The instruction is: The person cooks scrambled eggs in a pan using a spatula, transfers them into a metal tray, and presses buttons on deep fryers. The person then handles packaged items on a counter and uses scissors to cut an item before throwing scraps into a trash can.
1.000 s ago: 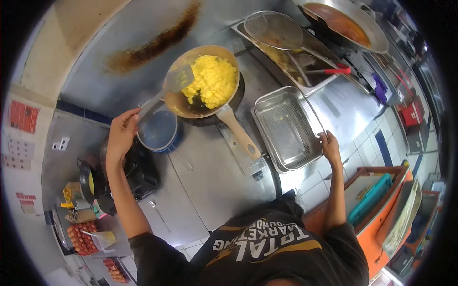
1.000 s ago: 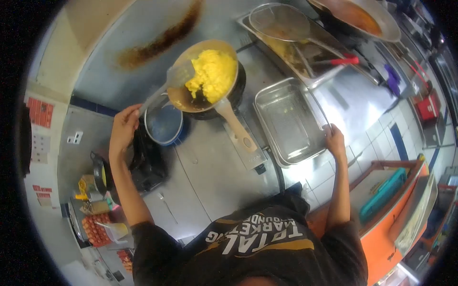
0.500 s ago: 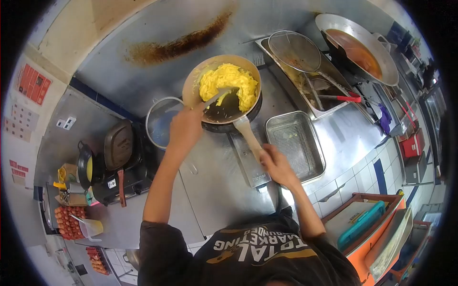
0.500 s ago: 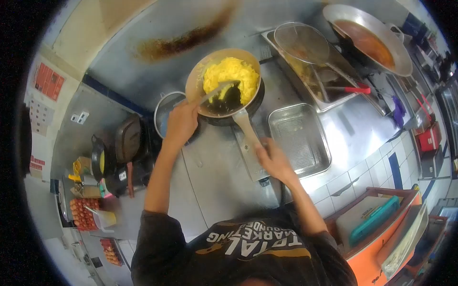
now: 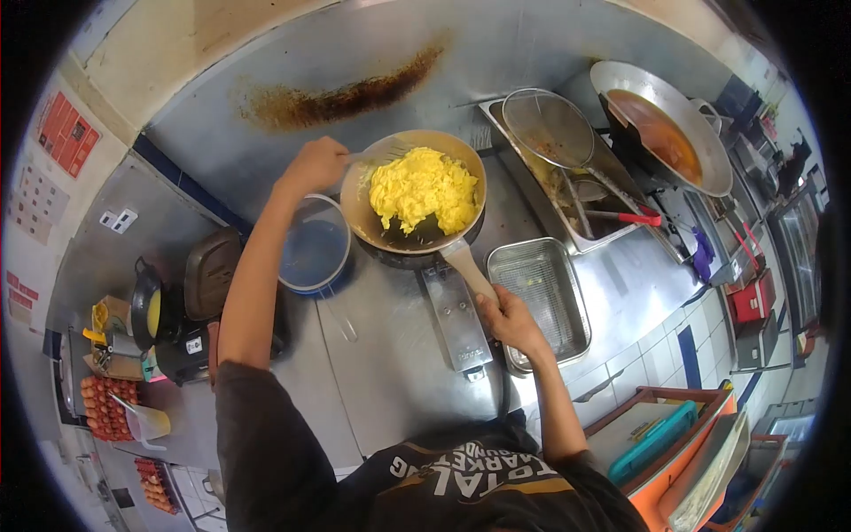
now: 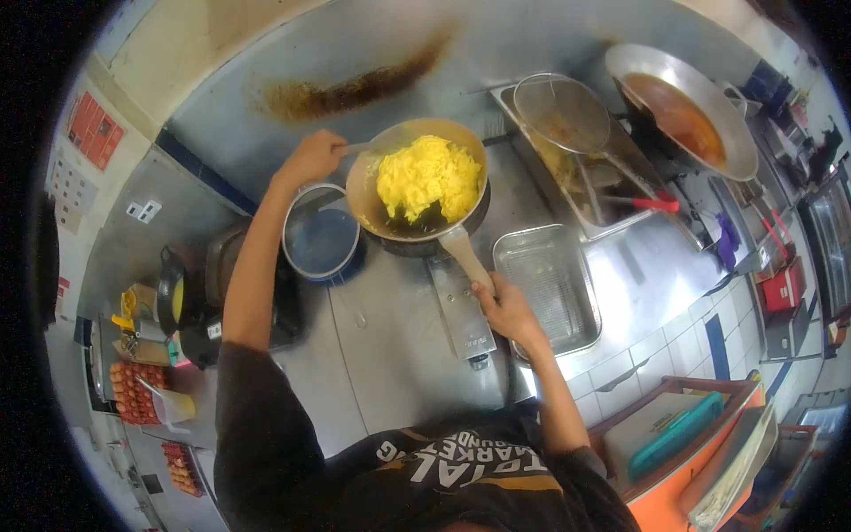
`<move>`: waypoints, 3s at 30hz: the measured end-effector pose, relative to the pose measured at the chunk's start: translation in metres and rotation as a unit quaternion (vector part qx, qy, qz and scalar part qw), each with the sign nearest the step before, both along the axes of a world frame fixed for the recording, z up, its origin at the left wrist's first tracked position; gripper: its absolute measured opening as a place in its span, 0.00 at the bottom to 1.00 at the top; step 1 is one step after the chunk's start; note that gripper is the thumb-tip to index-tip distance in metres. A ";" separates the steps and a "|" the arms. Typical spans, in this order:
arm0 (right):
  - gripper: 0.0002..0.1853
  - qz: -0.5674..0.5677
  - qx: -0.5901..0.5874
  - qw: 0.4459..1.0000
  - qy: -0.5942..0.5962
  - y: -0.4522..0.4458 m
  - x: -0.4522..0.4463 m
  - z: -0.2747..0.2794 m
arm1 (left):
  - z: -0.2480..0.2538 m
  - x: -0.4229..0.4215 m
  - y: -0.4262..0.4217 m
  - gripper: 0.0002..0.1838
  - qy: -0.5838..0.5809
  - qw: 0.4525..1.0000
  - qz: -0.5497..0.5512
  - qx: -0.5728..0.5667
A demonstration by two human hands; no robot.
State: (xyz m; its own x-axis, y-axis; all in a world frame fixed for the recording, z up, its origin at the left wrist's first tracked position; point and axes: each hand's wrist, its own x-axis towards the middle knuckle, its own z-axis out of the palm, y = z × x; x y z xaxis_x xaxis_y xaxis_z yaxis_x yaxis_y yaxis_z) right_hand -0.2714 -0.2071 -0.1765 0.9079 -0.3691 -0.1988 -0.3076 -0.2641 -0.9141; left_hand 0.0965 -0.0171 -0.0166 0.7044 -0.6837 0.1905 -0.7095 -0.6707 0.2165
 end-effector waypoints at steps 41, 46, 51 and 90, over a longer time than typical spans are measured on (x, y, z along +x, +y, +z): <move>0.20 -0.018 0.043 0.999 0.025 0.009 -0.001 0.009 | 0.071 -0.160 0.006 0.08 -0.058 0.994 -0.063 0.074; 0.16 -0.007 -0.037 0.998 -0.040 0.006 0.000 -0.003 | 0.093 -0.200 0.043 0.11 -0.012 0.984 -0.068 0.167; 0.16 -0.005 -0.036 0.998 -0.052 0.006 0.001 0.004 | 0.000 -0.187 0.012 0.09 -0.077 0.985 -0.038 0.152; 0.21 0.004 0.003 1.000 0.013 0.005 0.000 0.004 | 0.016 -0.133 0.011 0.16 -0.053 0.980 -0.157 0.109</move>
